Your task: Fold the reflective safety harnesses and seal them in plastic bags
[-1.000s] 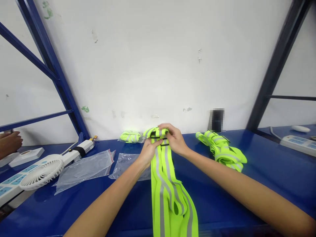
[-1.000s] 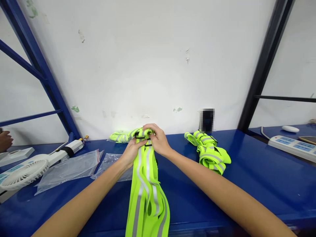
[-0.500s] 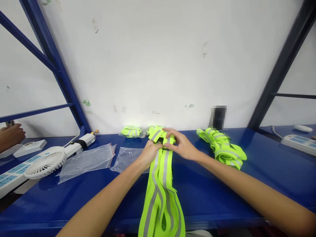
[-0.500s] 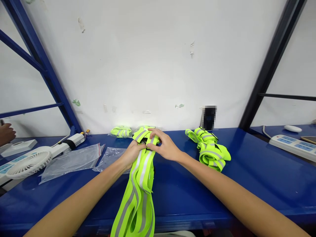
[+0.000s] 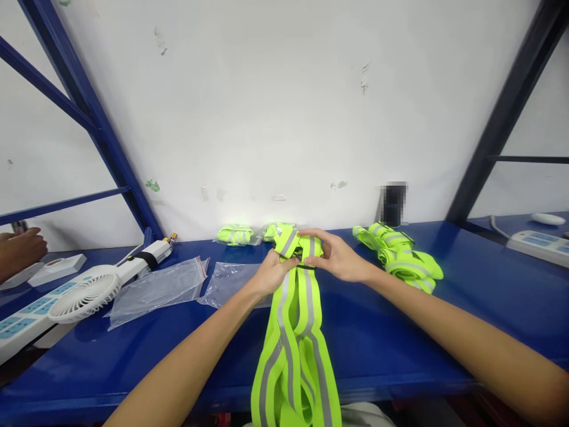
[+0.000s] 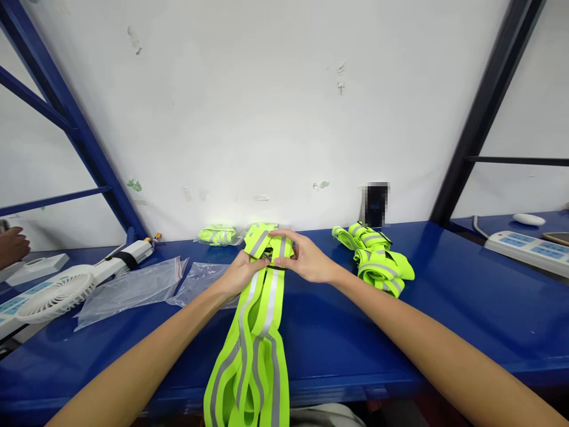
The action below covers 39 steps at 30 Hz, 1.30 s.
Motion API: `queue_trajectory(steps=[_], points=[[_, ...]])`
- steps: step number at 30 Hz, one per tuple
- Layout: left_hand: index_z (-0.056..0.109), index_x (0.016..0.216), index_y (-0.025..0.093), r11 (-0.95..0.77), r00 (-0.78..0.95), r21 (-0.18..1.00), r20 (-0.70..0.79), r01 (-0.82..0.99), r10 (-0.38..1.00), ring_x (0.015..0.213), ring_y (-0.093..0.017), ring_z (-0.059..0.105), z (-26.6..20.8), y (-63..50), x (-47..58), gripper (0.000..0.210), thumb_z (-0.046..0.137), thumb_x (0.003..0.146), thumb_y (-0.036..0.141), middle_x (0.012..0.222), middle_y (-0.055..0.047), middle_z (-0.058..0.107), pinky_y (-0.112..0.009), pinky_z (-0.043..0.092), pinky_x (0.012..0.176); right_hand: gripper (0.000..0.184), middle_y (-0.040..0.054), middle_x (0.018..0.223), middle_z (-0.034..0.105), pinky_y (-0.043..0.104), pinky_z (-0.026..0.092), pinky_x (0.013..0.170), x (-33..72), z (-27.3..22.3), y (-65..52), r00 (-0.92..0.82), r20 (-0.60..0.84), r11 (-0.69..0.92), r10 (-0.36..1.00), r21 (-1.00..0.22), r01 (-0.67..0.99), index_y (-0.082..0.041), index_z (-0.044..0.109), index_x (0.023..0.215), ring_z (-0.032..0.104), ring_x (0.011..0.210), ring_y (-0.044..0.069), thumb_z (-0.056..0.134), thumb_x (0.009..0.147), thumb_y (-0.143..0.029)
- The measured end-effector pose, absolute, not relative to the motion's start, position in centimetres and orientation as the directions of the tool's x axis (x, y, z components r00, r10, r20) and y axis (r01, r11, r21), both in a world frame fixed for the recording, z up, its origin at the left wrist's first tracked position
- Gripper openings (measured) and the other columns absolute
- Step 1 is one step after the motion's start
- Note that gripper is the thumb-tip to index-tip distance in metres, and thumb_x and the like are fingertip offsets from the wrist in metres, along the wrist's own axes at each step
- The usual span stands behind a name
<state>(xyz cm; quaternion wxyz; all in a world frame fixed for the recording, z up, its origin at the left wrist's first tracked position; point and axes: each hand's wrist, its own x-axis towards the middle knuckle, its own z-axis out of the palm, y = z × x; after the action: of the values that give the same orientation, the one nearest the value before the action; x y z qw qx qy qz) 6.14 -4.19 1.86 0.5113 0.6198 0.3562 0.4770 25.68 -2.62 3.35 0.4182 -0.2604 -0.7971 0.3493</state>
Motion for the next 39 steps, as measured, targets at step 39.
queue_trajectory(steps=[39], points=[[0.068,0.101,0.011,0.147,0.296,0.897,-0.018,-0.417,0.955,0.090,-0.026,0.071,1.6,-6.8,9.7,0.048,0.086,0.057,0.018,0.092,-0.010,0.074,-0.033,0.054,0.078,0.043,0.0056,0.117,0.061,0.040,0.052,0.096,22.1,1.9,-5.9,-0.008,0.830,0.815,0.557,-0.545,0.199,-0.028,0.056,0.120,0.062,0.108,0.023,0.049,0.084,-0.006]])
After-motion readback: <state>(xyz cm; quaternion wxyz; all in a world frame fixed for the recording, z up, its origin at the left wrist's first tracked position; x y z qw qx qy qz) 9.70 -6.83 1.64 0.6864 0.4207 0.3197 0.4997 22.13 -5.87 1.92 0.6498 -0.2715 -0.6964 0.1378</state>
